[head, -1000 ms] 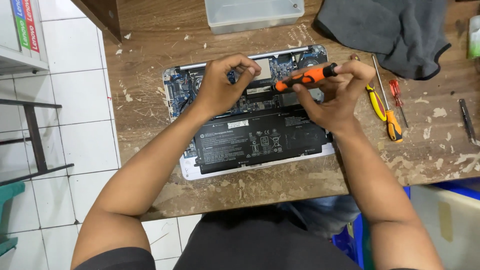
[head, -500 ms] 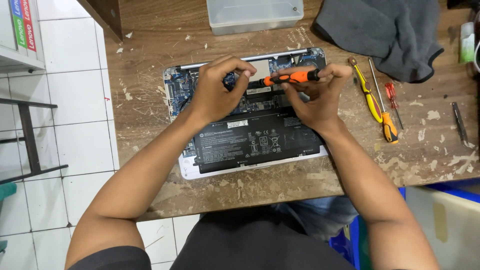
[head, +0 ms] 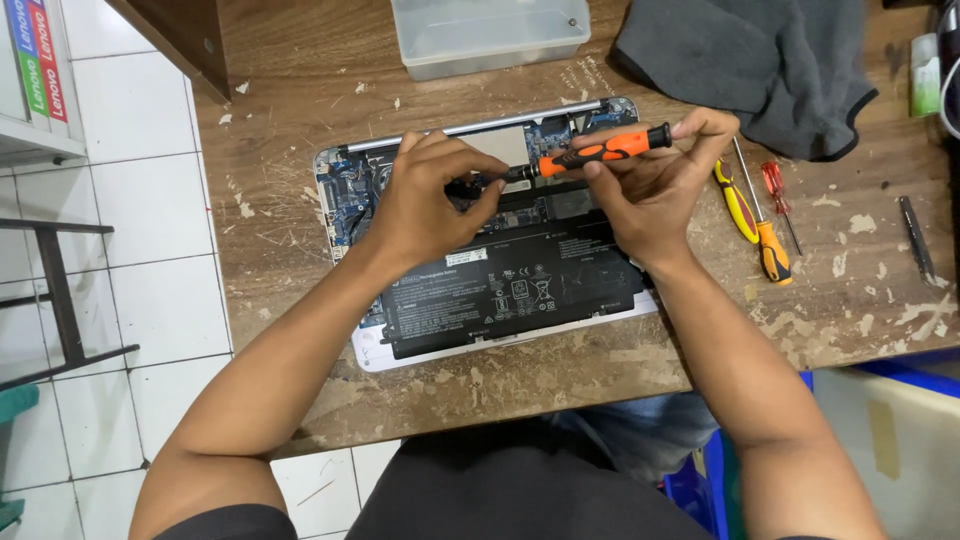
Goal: Replacing a laptop battery by positioning it in the chassis and securing it with screws using a screwdriver.
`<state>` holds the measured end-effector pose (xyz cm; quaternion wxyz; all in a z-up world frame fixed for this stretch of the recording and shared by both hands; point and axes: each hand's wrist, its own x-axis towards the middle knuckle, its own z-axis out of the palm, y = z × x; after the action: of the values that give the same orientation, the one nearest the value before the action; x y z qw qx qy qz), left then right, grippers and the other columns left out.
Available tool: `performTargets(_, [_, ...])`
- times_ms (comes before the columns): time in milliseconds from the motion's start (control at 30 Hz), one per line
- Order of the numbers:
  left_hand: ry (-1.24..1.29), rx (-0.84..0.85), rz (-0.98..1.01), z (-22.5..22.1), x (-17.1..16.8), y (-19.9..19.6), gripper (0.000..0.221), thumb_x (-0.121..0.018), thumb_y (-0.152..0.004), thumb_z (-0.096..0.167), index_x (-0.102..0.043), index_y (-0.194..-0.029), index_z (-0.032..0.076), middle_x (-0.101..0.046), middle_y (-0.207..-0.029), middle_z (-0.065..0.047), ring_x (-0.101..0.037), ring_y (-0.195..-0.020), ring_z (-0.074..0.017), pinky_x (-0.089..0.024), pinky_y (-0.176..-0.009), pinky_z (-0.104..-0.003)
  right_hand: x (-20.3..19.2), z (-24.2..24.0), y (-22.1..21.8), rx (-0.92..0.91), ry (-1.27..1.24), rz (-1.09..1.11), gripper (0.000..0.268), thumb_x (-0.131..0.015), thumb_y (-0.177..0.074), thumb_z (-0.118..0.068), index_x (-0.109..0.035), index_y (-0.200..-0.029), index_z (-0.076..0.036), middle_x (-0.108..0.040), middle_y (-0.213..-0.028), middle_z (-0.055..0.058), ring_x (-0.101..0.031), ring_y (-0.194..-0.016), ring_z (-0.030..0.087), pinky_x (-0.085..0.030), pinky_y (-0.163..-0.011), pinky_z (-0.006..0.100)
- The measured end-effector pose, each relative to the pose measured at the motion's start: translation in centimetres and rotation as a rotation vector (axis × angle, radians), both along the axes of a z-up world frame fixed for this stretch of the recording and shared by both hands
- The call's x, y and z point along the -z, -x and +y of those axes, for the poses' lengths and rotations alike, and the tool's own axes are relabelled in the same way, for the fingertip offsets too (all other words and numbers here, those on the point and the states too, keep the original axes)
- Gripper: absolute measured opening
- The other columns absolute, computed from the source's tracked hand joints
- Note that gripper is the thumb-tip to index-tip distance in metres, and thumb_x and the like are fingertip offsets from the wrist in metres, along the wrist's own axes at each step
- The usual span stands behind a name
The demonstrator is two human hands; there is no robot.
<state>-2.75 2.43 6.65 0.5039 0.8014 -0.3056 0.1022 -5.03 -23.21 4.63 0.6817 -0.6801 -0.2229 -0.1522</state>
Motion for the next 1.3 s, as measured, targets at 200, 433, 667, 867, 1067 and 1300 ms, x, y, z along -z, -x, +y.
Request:
performTargets(200, [0.016,-0.008,-0.002,-0.2,0.4,-0.1,0.015,-0.082,-0.082,0.001,-0.077,-0.094,0.010,-0.075,-0.080,-0.003,-0.064,-0.072,-0.0210,-0.040,-0.081,-0.032,-0.4,0.1,0.0,0.007,-0.018,-0.019,0.062,-0.064,-0.101,0.010,-0.014,-0.119,-0.020,-0.067,-0.110,0.033,-0.075,-0.090,0.040,-0.060,-0.079,0.035])
performTargets(433, [0.031,-0.009,0.017,-0.3,0.7,0.0,0.014,-0.082,-0.083,0.001,-0.078,-0.093,0.009,-0.075,-0.079,-0.003,-0.064,-0.073,-0.0208,-0.040,-0.082,-0.032,-0.3,-0.2,0.0,-0.002,-0.019,-0.025,0.062,-0.065,-0.100,0.010,-0.014,-0.119,-0.020,-0.067,-0.110,0.034,-0.074,-0.092,0.041,-0.061,-0.080,0.036])
performTargets(667, [0.092,0.000,-0.017,-0.8,1.6,0.1,0.012,-0.083,-0.084,0.001,-0.079,-0.092,0.009,-0.075,-0.077,-0.002,-0.065,-0.073,-0.0194,-0.041,-0.082,-0.030,-0.6,-0.3,-0.1,0.014,-0.005,-0.038,0.064,-0.066,-0.100,0.010,-0.014,-0.119,-0.020,-0.067,-0.106,0.032,-0.074,-0.088,0.039,-0.061,-0.076,0.036])
performTargets(867, [0.125,-0.008,-0.024,-0.5,0.6,0.7,0.012,-0.084,-0.084,0.002,-0.079,-0.091,0.010,-0.076,-0.079,-0.002,-0.066,-0.076,-0.0198,-0.040,-0.084,-0.030,-1.3,0.0,0.7,0.021,0.023,-0.068,0.063,-0.066,-0.100,0.012,-0.014,-0.121,-0.017,-0.067,-0.104,0.032,-0.074,-0.084,0.038,-0.062,-0.073,0.038])
performTargets(1067, [-0.125,0.052,0.103,3.0,-2.2,2.6,0.038,-0.090,-0.083,0.029,-0.075,-0.114,0.013,-0.077,-0.107,0.000,-0.065,-0.099,-0.0181,-0.033,-0.094,-0.037,-6.5,3.7,2.9,-0.014,0.092,-0.150,0.057,-0.057,-0.102,0.018,-0.017,-0.123,-0.017,-0.060,-0.095,0.027,-0.072,-0.088,0.041,-0.065,-0.089,0.050])
performTargets(1300, [-0.249,-0.332,-0.006,7.6,0.2,7.9,0.028,-0.088,-0.078,0.011,-0.078,-0.104,0.016,-0.073,-0.105,0.001,-0.063,-0.099,-0.0226,-0.038,-0.093,-0.039,-2.8,8.1,3.0,-0.102,0.193,-0.155,0.065,-0.066,-0.096,0.010,-0.020,-0.139,-0.007,-0.072,-0.105,0.027,-0.077,-0.086,0.041,-0.067,-0.071,0.043])
